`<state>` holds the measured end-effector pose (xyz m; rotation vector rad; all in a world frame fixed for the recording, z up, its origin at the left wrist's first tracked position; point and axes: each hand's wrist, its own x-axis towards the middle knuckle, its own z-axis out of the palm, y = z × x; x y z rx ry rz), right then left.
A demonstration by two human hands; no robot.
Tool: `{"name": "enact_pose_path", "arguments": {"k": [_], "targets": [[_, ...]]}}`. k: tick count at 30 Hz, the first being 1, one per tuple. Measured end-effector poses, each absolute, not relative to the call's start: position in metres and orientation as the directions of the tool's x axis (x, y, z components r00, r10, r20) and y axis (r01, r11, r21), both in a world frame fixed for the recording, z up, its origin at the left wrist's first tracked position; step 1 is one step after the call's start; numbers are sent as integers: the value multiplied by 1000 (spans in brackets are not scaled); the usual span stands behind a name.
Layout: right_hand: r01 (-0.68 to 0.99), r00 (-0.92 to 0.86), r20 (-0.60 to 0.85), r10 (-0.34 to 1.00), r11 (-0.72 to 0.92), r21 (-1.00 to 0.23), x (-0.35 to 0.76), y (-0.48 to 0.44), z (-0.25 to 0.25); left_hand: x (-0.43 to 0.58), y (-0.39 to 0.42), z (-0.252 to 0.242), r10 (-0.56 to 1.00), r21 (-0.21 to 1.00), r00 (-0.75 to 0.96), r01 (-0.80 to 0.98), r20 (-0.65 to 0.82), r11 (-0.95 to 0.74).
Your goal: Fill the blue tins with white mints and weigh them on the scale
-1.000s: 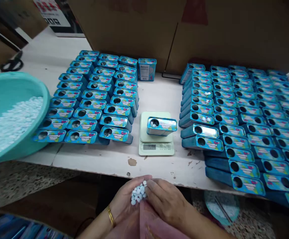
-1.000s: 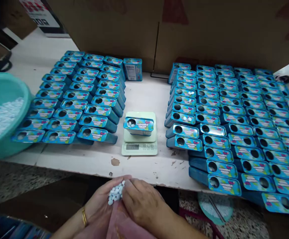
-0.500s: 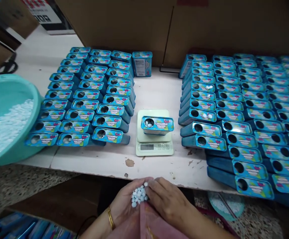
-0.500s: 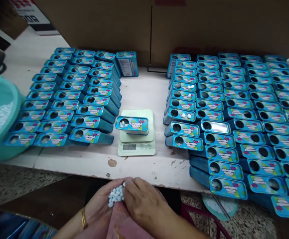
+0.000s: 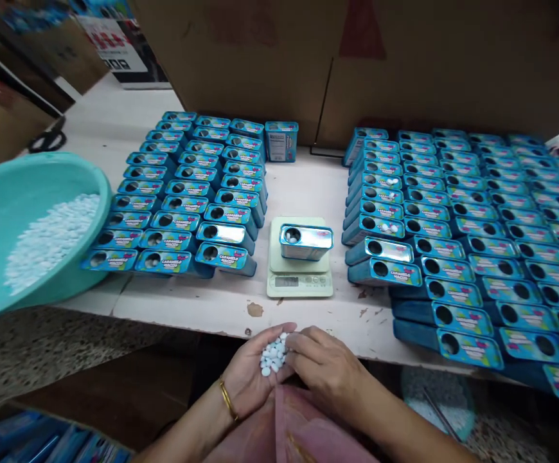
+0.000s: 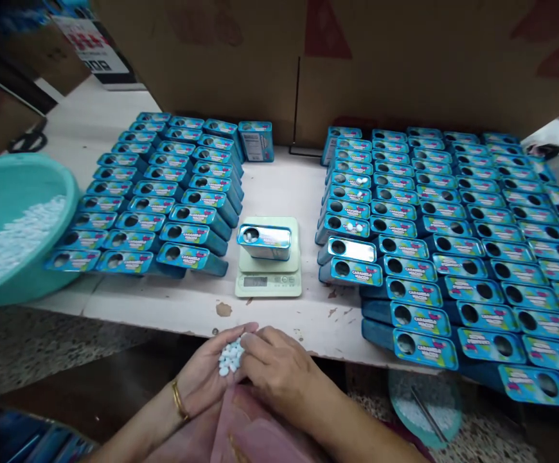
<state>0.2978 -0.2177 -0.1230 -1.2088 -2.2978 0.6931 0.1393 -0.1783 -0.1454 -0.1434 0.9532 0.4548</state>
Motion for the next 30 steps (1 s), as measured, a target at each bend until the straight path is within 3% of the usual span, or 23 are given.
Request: {"name": "enact_pose_path", "arguments": {"k": [4,10,21,26,30], "targets": [[554,-375,318,871,486,-676,314,-195,-85,136,-178,-137,348,89,515,-461,-784,883],[678,-125,527,841,460,-573,327,-124,-54,126,-179,-133,374,97,522,-481,-767,871],[745,142,555,819,281,-605,355,-152,-59,87,-183,-148,403,98,457,-556,-793,825],[775,145,478,866,201,-600,367,-165,-69,73,-186,-156,447,59,550,-583,-706,810],[815,48,405,913,199,-544,366,-153,-70,70,-188,-157,459,61,556,-589,-693,806]]}}
